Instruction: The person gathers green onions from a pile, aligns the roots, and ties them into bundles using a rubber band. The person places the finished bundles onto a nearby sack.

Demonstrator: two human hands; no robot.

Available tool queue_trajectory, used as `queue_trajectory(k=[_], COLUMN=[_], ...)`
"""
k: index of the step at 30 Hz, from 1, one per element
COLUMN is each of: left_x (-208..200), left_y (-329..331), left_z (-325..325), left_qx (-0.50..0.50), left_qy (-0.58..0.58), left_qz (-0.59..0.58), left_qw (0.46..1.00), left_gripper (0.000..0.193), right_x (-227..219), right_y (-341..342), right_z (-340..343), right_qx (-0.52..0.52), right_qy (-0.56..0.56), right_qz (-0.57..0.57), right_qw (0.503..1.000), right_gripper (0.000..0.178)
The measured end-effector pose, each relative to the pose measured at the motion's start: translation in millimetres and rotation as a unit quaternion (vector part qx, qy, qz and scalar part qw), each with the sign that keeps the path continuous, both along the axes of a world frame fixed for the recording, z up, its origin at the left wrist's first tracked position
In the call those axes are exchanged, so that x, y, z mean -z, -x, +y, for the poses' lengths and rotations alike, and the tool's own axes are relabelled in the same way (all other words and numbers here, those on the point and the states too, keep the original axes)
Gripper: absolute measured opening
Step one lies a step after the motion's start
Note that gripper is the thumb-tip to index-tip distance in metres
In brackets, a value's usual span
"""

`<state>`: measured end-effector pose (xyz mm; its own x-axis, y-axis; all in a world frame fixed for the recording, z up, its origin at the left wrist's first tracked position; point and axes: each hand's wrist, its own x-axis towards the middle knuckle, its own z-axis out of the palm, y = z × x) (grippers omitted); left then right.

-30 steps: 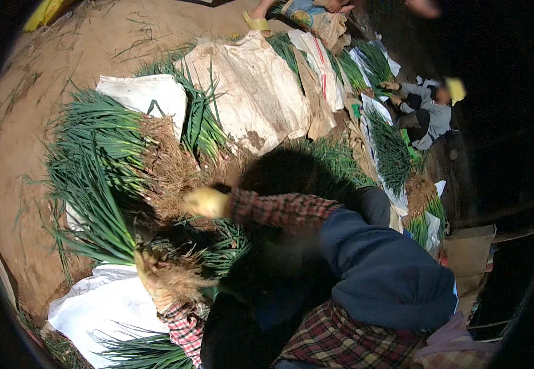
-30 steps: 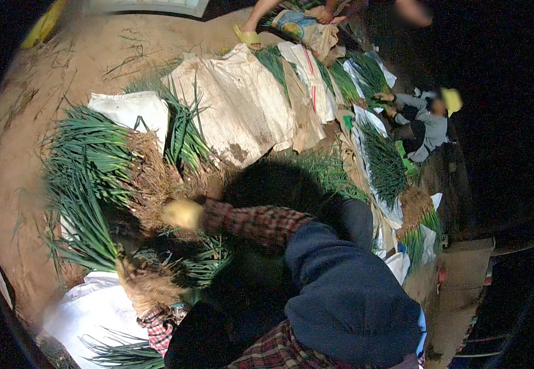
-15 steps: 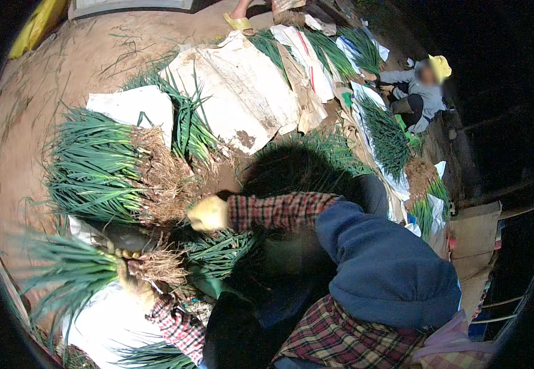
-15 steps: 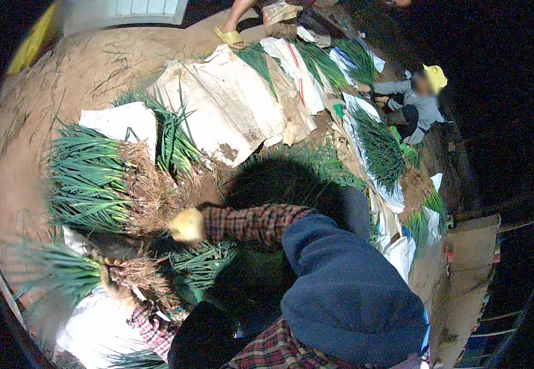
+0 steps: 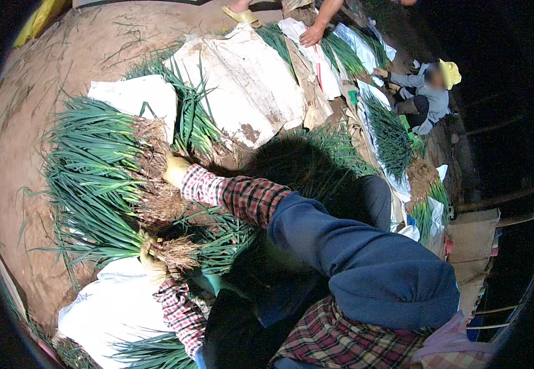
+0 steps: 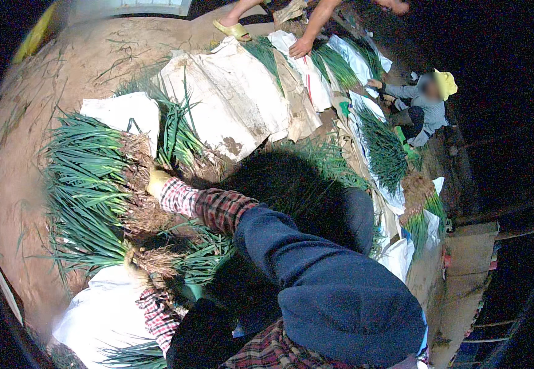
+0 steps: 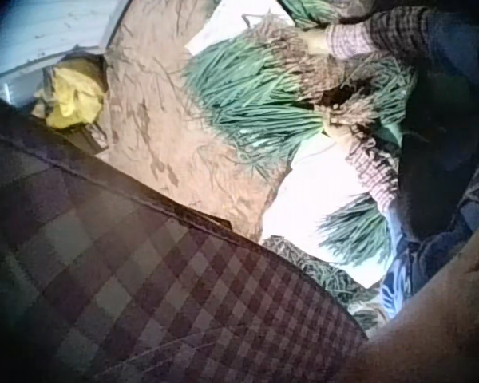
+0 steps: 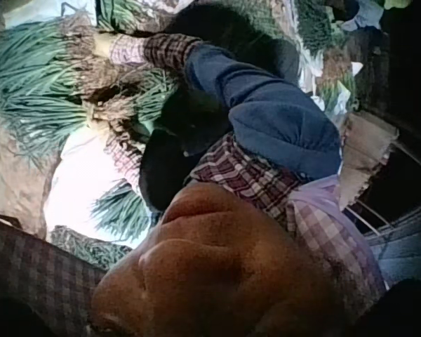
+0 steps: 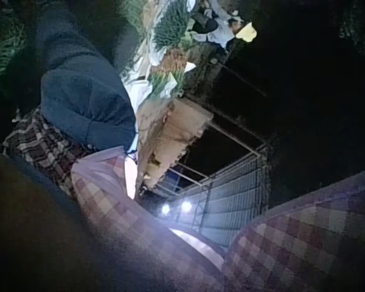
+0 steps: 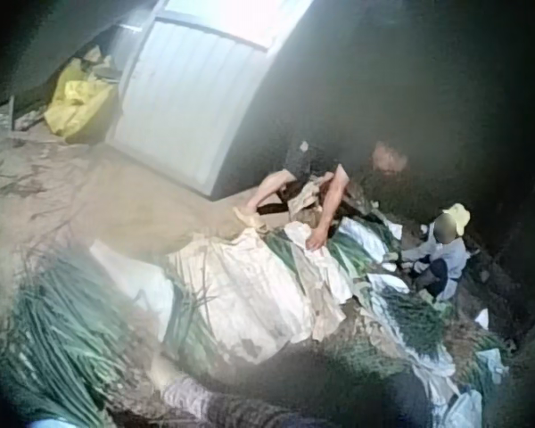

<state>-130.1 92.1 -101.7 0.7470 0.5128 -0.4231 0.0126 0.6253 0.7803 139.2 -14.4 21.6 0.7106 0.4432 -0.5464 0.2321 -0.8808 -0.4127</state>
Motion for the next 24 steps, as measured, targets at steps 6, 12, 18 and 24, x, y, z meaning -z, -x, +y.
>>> queue_trajectory(k=[6,12,18,24], left_x=[27.6,3.9,-28.5,-42.1], left_y=[16.0,9.4,7.3,10.0], left_z=[2.8,4.3,5.6,14.6], left_qx=[0.019,0.012,0.020,0.010], left_qy=[-0.281,0.054,0.241,0.269], left_qz=[-0.019,-0.028,-0.078,-0.148], left_qw=[0.959,0.998,0.967,0.952], left_gripper=[0.018,0.025,0.037,0.048], right_x=[-41.1,-4.6,9.3,-46.3], right_y=[53.3,86.4,60.2,13.7], right_z=[29.2,21.0,16.1,9.2], right_qx=[-0.031,-0.111,0.045,-0.046], right_qy=[-0.230,-0.205,-0.351,-0.281], right_qz=[0.083,0.046,0.117,0.032], right_qw=[0.969,0.971,0.928,0.958], right_gripper=[0.064,0.032,0.015,0.021])
